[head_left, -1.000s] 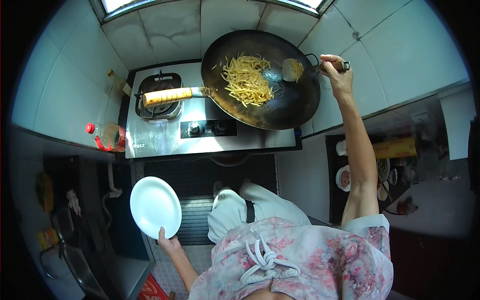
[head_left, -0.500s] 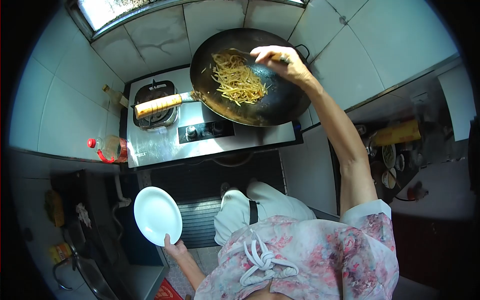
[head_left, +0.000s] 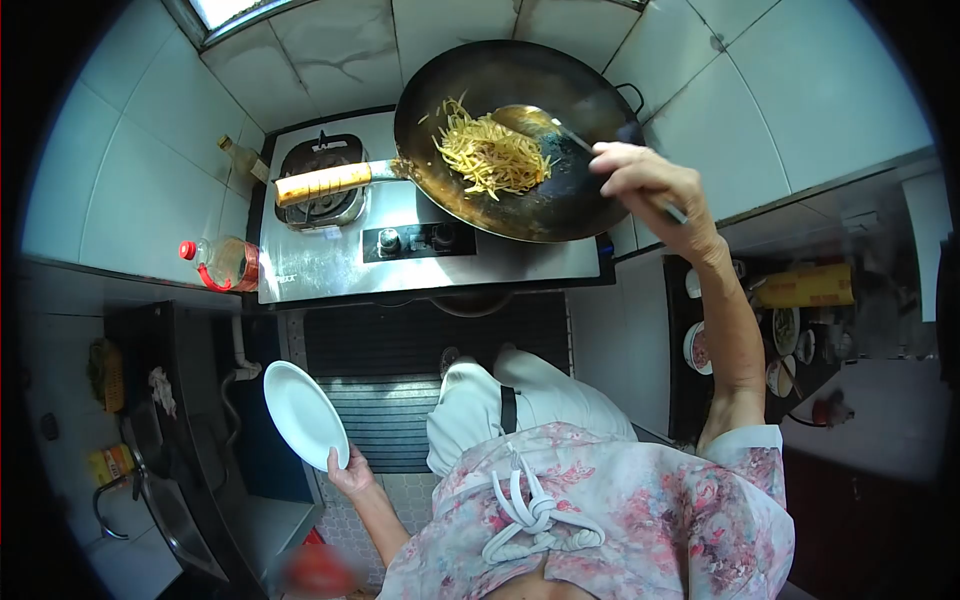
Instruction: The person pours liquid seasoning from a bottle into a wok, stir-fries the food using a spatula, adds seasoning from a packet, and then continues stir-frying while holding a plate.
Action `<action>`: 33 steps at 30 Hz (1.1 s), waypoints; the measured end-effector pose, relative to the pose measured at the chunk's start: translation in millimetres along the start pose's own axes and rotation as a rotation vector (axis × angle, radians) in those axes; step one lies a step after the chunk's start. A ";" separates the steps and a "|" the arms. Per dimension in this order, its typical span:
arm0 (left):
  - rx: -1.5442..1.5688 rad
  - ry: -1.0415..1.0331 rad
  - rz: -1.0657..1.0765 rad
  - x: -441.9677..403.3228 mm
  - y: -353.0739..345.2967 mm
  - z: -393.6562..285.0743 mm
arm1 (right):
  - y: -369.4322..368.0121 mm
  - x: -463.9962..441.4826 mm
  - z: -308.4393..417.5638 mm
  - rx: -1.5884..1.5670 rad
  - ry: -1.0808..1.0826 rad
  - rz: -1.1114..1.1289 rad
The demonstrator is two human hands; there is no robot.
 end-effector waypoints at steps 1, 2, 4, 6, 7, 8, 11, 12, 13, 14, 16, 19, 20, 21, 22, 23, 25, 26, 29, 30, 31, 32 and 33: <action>0.027 0.018 0.010 -0.2 1.6 1.4 | 2.0 6.7 -12.2 0.001 -0.081 -0.070; 0.053 0.036 0.021 -2.6 4.1 2.9 | 2.7 11.7 -21.8 -0.107 -0.198 -0.152; 0.072 0.059 0.050 -0.2 -1.1 6.2 | 7.3 21.1 -43.9 -0.184 -0.367 -0.281; 0.068 0.064 0.077 4.8 -6.0 11.2 | 13.4 31.4 -60.6 -0.274 -0.503 -0.386; 0.063 0.082 0.087 4.7 -7.1 14.1 | 16.0 37.0 -68.7 -0.340 -0.553 -0.426; 0.062 0.094 0.090 3.8 -7.4 17.3 | 18.1 40.3 -77.7 -0.412 -0.601 -0.456; 0.068 0.147 0.064 20.0 -23.9 29.2 | 20.5 57.3 -93.7 -0.450 -0.695 -0.508; -0.027 0.095 0.124 23.4 -26.0 34.8 | 21.1 59.8 -92.6 -0.443 -0.707 -0.487; -0.051 0.084 0.114 25.3 -29.5 39.1 | 21.4 67.0 -99.2 -0.400 -0.731 -0.473; -0.075 0.072 0.113 36.5 -44.3 43.9 | 20.3 70.3 -97.8 -0.402 -0.690 -0.465; -0.067 0.006 0.128 46.0 -51.6 48.6 | 18.9 83.8 -106.4 -0.461 -0.720 -0.462; -0.109 -0.065 0.156 63.9 -64.3 50.4 | 21.2 102.3 -115.2 -0.485 -0.731 -0.451; -0.134 -0.067 0.165 67.8 -66.0 50.9 | 20.2 104.9 -118.5 -0.491 -0.739 -0.455; -0.145 -0.058 0.152 68.0 -63.8 50.2 | 20.3 106.6 -120.2 -0.491 -0.750 -0.460; -0.155 -0.047 0.141 67.6 -61.3 49.6 | 19.8 106.5 -121.2 -0.493 -0.750 -0.442; -0.165 -0.034 0.129 68.9 -58.5 49.5 | 19.9 105.2 -121.4 -0.493 -0.750 -0.424; -0.091 0.034 0.117 72.8 -59.5 51.9 | 21.6 101.9 -121.0 -0.493 -0.746 -0.399; -0.041 0.068 0.116 73.6 -58.8 54.4 | 21.5 99.9 -121.7 -0.497 -0.741 -0.389; 0.260 0.199 0.174 59.6 -42.6 63.8 | 14.0 93.5 -115.6 -0.476 -0.691 -0.338; 0.372 0.274 0.202 51.4 -34.4 67.1 | 15.1 92.1 -112.9 -0.451 -0.670 -0.326; 0.480 0.330 0.236 46.3 -36.3 73.0 | 13.8 90.8 -112.4 -0.460 -0.644 -0.347; 0.624 0.397 0.282 43.3 -39.0 76.4 | 13.2 87.5 -110.5 -0.456 -0.652 -0.340; 0.778 0.482 0.333 40.7 -46.5 80.4 | 12.1 81.9 -103.1 -0.445 -0.666 -0.347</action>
Point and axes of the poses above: each hand's wrist, its own x-axis away from the middle knuckle, its own y-axis out of the back of the hand, z = x × y, the point moved 2 cm from there along -x, towards the middle knuckle, and after that the axes turned 15 degrees about x, right-handed, at the moved point
